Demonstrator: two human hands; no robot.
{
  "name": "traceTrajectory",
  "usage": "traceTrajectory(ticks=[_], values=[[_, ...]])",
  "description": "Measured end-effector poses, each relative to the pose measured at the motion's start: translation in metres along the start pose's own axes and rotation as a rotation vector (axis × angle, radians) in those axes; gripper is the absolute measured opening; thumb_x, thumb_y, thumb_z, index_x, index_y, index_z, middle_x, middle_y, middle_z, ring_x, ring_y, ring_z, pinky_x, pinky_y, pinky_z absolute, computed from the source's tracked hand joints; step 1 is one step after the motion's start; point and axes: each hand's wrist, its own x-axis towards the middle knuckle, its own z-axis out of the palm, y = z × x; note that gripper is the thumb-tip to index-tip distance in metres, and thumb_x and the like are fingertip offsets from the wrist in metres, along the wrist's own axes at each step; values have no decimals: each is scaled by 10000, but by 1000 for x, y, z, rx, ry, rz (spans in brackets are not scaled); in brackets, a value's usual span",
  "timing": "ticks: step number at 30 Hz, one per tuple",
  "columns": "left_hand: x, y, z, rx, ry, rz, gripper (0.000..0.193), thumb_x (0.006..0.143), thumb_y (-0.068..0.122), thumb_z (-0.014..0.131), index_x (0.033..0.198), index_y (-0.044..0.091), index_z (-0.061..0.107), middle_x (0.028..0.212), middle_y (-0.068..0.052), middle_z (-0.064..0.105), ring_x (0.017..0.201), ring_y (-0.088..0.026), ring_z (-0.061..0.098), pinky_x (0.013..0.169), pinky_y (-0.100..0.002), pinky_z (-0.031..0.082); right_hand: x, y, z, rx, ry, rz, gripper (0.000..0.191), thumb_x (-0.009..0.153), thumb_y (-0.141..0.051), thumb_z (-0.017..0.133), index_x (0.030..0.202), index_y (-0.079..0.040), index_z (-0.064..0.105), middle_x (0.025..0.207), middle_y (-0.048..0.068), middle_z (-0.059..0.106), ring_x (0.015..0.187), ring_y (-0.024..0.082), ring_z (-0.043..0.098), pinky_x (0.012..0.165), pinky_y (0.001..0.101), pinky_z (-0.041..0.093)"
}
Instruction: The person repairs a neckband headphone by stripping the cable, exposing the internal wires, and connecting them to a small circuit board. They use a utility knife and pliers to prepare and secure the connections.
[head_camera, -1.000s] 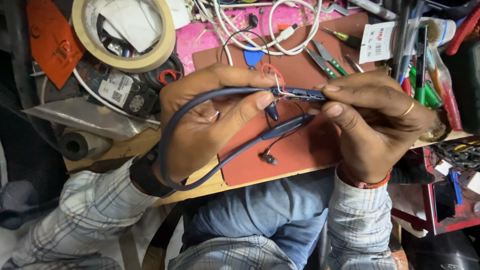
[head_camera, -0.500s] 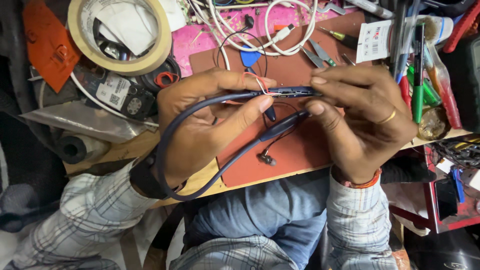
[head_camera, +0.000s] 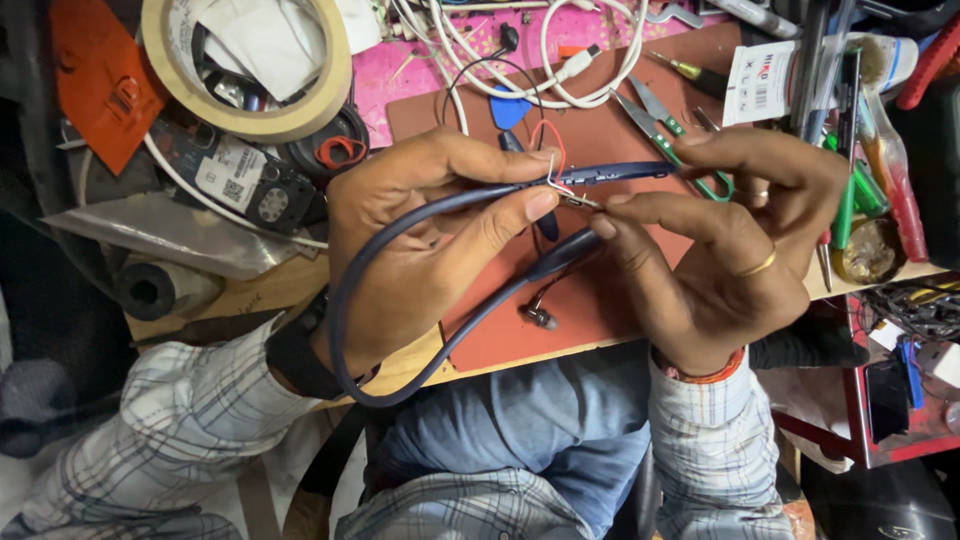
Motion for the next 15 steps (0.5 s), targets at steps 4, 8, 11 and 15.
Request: traceTrajectory(ticks=[4, 8, 11, 15], values=[[0, 0, 3, -34, -4, -12, 107, 1076, -55, 719, 1170, -62, 668, 1188, -153, 749, 1106, -124, 731, 1026, -231, 617, -2, 0, -1, -92, 4, -41, 211, 920, -115, 941, 1069, -108, 790, 1221, 46, 431, 1093, 168, 513, 880, 267, 452], [-3, 2, 5, -67, -4, -71, 124, 1078, -25, 702, 1190, -72, 676, 1151, -146, 754, 1064, -115, 727, 985, -227, 611, -3, -2, -1, -162, -12, -69, 232, 926, -180, 952, 1086, -115, 797, 1218, 44, 381, 1082, 191, 486, 887, 273, 457], [-2, 2, 4, -66, -30, -78, 136, 1105, -1, 671, 1217, -79, 673, 1150, -142, 748, 1058, -112, 718, 975, -220, 596, -3, -3, 0, -157, -1, -59, 232, 918, -194, 950, 1073, -124, 792, 1221, 47, 365, 1089, 190, 492, 882, 276, 463], [-3, 3, 4, -10, -43, -63, 139, 1114, 12, 645, 1214, -82, 668, 1171, -140, 749, 1098, -125, 717, 999, -221, 585, -2, -3, 0, -164, 12, -68, 220, 912, -191, 949, 1057, -134, 795, 1219, 49, 373, 1095, 194, 492, 870, 272, 455]])
